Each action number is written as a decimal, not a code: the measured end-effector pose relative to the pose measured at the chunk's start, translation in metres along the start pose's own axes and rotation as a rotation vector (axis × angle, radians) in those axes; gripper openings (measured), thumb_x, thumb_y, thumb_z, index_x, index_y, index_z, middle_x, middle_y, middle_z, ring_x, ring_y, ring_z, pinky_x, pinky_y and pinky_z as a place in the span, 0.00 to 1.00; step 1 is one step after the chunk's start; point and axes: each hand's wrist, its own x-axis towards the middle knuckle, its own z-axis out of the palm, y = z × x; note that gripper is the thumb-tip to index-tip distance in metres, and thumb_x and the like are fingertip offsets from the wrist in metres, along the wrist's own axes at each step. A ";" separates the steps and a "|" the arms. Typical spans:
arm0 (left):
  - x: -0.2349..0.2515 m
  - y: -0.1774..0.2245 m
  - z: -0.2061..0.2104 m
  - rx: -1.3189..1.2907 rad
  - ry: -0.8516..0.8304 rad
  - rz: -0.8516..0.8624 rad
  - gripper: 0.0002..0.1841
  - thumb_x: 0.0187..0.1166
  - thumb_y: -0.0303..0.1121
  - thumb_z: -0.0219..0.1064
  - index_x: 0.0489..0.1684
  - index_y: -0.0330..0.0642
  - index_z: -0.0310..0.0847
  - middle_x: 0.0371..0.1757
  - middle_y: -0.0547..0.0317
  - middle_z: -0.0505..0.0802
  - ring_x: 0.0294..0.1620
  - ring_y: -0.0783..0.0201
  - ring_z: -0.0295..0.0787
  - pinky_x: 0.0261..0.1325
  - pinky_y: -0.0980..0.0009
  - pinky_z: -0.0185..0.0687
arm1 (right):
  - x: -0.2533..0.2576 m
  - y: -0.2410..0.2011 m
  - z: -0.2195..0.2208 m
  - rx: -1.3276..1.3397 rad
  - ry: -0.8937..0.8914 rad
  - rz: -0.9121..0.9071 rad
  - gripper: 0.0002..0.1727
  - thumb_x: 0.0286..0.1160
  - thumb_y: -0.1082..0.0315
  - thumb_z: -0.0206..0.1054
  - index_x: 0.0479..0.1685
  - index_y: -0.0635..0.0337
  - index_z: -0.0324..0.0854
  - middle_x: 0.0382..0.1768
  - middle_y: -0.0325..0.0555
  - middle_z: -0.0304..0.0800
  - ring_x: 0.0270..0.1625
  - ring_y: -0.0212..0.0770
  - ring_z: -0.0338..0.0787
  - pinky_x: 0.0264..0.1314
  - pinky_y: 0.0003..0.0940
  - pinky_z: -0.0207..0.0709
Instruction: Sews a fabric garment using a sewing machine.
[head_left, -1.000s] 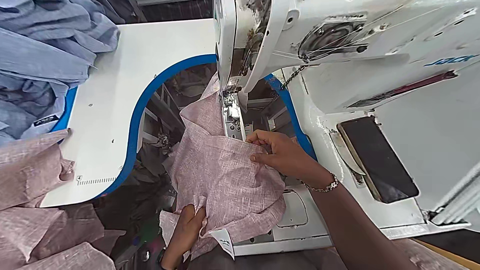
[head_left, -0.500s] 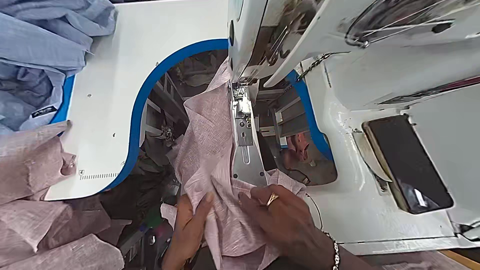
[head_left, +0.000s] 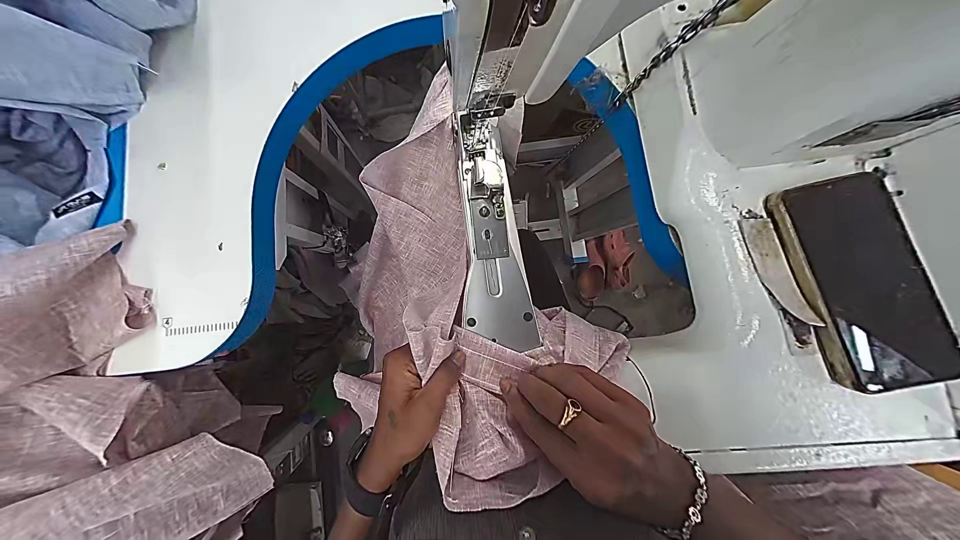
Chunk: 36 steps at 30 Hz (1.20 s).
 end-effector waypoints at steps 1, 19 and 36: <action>0.000 0.000 -0.001 -0.002 -0.007 0.002 0.09 0.75 0.21 0.63 0.35 0.46 0.89 0.33 0.75 0.96 0.36 0.82 0.92 0.44 0.79 0.90 | 0.000 0.000 0.001 0.016 0.011 0.016 0.12 0.84 0.74 0.57 0.42 0.59 0.88 0.40 0.44 0.92 0.42 0.41 0.87 0.52 0.29 0.80; 0.057 0.054 -0.044 0.267 0.274 0.273 0.09 0.76 0.36 0.71 0.36 0.41 0.94 0.38 0.65 0.95 0.44 0.76 0.91 0.52 0.73 0.86 | 0.070 0.053 -0.072 0.417 0.186 0.636 0.17 0.86 0.69 0.57 0.31 0.64 0.86 0.25 0.29 0.86 0.31 0.12 0.82 0.38 0.13 0.78; -0.040 0.086 -0.002 0.735 -0.489 0.200 0.12 0.77 0.31 0.71 0.30 0.28 0.88 0.23 0.39 0.89 0.27 0.42 0.89 0.36 0.43 0.80 | 0.111 0.071 -0.001 -0.128 -0.149 0.379 0.11 0.74 0.75 0.64 0.45 0.69 0.91 0.35 0.64 0.93 0.37 0.67 0.95 0.36 0.63 0.83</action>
